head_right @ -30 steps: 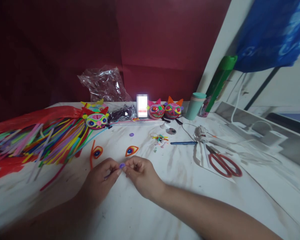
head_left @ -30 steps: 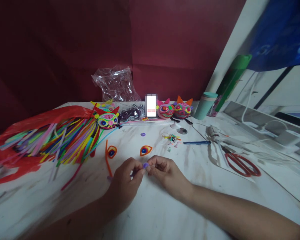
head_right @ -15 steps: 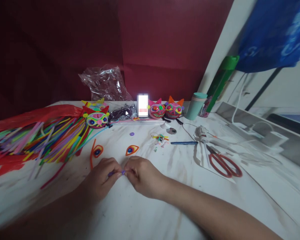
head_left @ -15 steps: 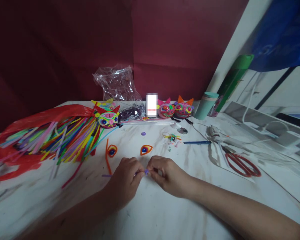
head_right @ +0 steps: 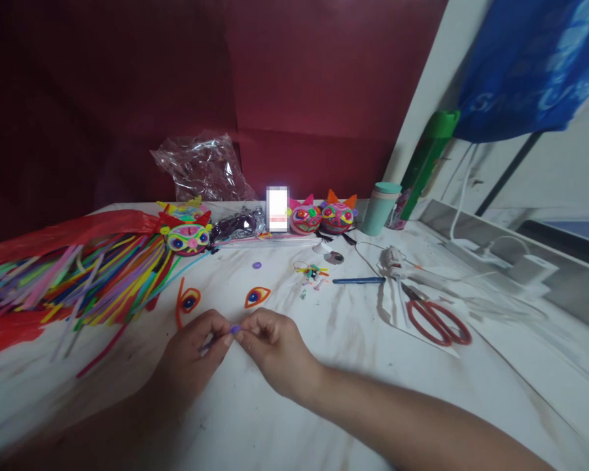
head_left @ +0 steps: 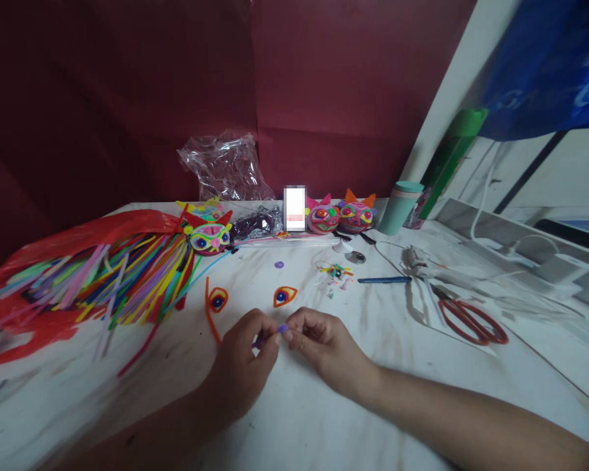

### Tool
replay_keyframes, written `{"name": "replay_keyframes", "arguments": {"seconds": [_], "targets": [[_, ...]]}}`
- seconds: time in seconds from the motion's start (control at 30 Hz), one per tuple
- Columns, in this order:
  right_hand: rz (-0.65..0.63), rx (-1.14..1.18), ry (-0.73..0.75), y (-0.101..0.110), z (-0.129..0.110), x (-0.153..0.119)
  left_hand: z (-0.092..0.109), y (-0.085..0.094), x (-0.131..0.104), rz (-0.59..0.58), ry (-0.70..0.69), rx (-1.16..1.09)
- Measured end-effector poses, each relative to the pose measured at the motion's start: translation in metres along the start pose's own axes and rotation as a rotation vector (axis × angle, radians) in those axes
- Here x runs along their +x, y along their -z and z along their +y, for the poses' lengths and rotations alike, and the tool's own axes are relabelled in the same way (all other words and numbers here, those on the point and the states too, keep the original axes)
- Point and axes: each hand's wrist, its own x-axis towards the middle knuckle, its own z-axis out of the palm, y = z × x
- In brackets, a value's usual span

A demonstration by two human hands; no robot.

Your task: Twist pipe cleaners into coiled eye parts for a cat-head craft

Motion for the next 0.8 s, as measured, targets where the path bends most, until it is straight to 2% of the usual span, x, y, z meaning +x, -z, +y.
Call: {"name": "replay_keyframes", "arguments": {"seconds": [0.23, 0.37, 0.47, 0.57, 0.7, 0.8], "targets": [[-0.049, -0.361, 0.112, 0.011, -0.001, 0.005, -0.008, 0.003, 0.004, -0.144, 0.012, 0.050], [-0.168, -0.603, 0.261, 0.016, -0.007, 0.003, -0.011, 0.003, 0.002, -0.159, -0.125, 0.180], [-0.255, -0.673, 0.333, 0.018, -0.009, 0.002, -0.010, 0.001, 0.000, -0.185, -0.183, 0.205], [-0.254, -0.598, 0.252, 0.018, -0.009, 0.004, -0.007, 0.002, 0.000, -0.164, -0.170, 0.163], [-0.175, -0.182, 0.016, 0.012, -0.007, 0.007, 0.001, 0.007, 0.002, -0.068, -0.062, 0.043], [-0.106, 0.002, -0.025, 0.006, -0.004, 0.005, 0.003, 0.007, 0.002, -0.010, -0.021, -0.011]]}}
